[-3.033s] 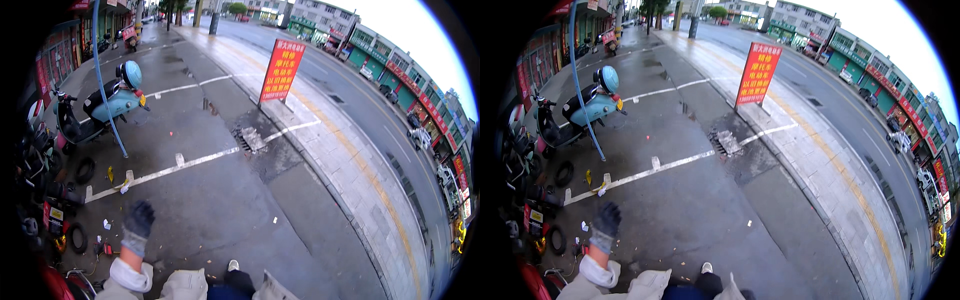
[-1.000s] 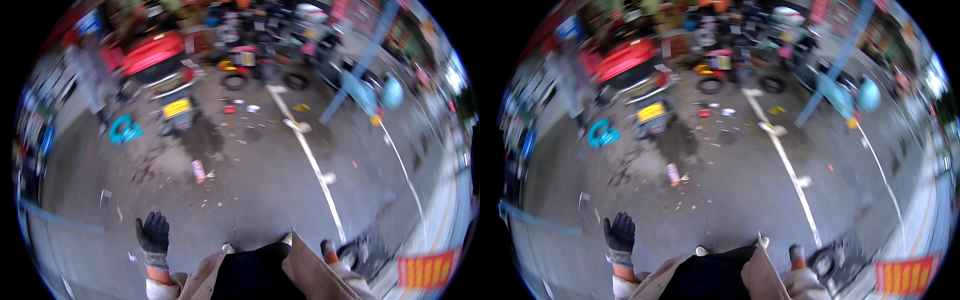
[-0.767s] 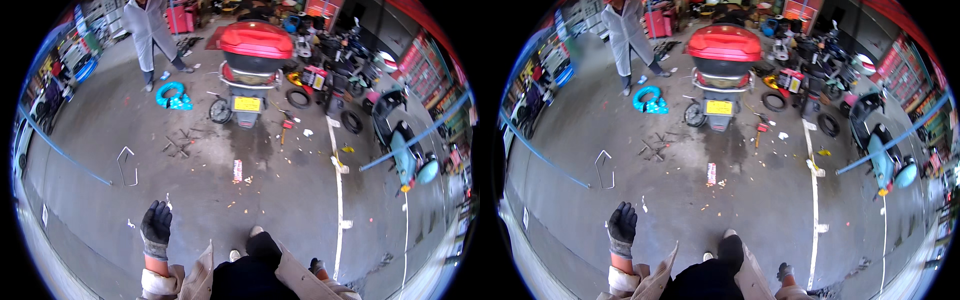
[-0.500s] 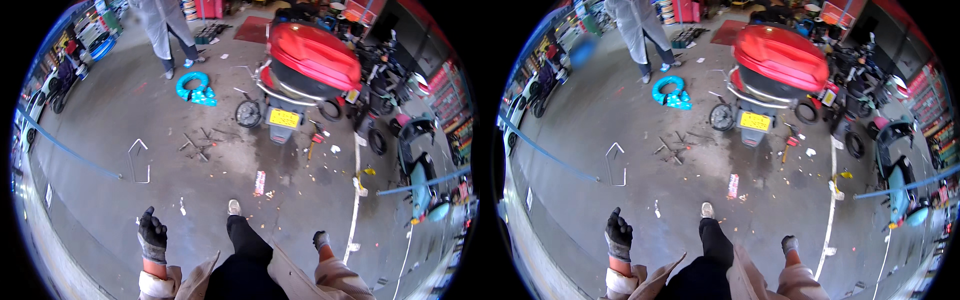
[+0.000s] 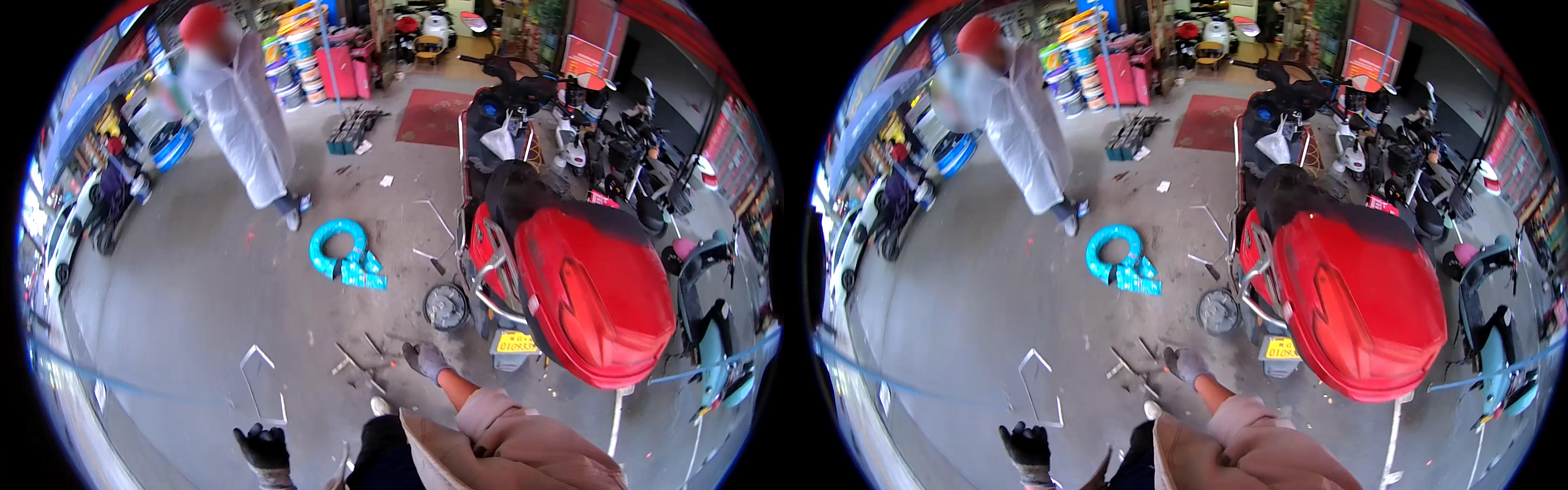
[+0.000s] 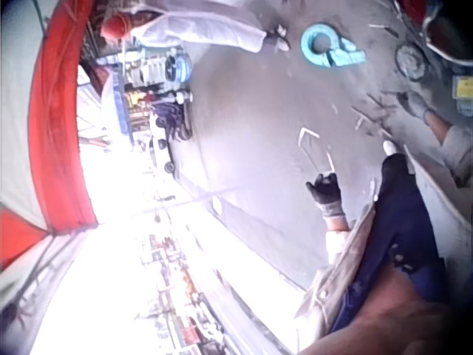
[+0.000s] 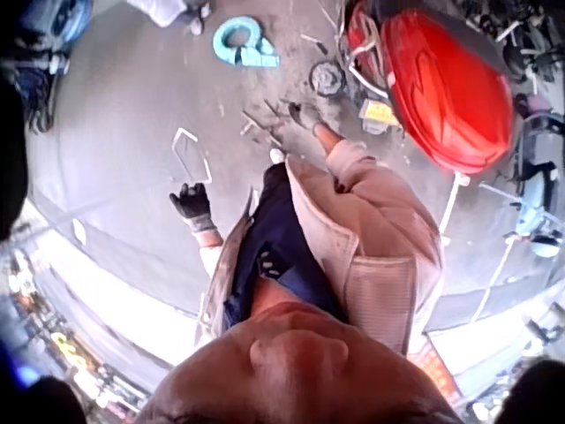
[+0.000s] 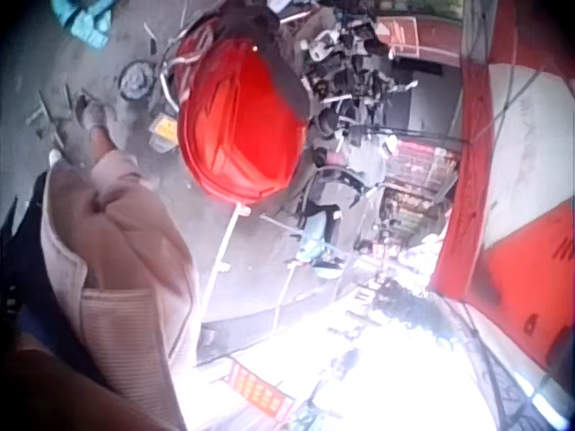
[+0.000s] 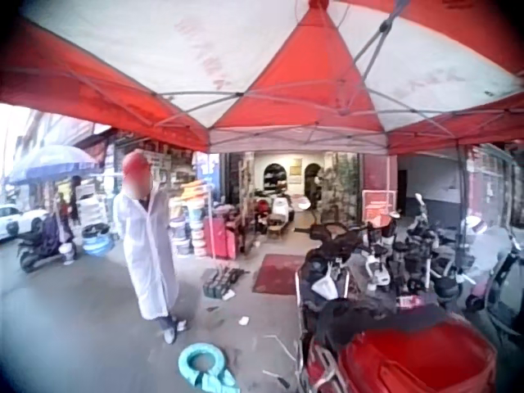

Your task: The person uses a power drill to remove bolts from the rear wheel of a red scooter. They then use tire irons to pry the tire off the rim, separating the rubber from the metal wheel. The person works in a cluttered outdoor repair area.

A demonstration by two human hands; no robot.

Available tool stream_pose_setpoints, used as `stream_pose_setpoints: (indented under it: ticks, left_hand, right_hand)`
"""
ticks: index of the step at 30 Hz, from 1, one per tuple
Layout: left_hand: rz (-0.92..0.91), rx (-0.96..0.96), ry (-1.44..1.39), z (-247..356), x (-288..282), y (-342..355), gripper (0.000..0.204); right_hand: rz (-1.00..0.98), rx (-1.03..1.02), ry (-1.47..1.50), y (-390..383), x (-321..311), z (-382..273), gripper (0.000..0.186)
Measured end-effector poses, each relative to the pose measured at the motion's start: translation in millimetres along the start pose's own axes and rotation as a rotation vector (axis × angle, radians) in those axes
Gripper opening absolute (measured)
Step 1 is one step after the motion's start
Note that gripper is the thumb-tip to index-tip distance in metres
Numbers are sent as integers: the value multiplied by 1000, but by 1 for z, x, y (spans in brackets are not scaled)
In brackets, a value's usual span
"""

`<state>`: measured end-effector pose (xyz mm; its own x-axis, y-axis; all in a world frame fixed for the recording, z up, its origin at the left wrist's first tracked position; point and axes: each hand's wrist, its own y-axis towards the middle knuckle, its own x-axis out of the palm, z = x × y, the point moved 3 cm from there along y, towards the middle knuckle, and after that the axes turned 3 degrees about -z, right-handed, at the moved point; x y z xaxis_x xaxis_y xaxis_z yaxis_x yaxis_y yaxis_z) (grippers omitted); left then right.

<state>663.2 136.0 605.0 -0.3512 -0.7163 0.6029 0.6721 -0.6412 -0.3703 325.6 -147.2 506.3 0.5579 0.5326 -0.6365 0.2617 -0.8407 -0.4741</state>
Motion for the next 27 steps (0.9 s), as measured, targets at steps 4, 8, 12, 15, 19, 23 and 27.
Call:
stream_pose_setpoints:
  ticks: [4,8,12,15,19,23,27]
  left_hand:
    - [-109,-145,-56,10,170,156,45]
    - [-592,-86,220,40,423,293,47]
    - [-1004,398,687,35,692,411,41]
    - [-1004,310,603,33,838,537,40]
    - [-1294,-282,-36,30,932,709,48]
    - [-885,-608,-205,-71,923,678,42]
    - [-621,-497,80,-131,860,753,37]
  right_hand:
    - [93,98,82,87,-50,-41,61]
    - [229,268,145,195,-76,-43,59]
    - [387,151,258,364,-83,-42,52]
    - [282,-17,176,487,-88,-106,50]
    - [136,-61,395,556,-149,-244,53]
    - [133,-60,343,653,-232,-216,51]
    - [337,14,149,732,-350,-169,45]
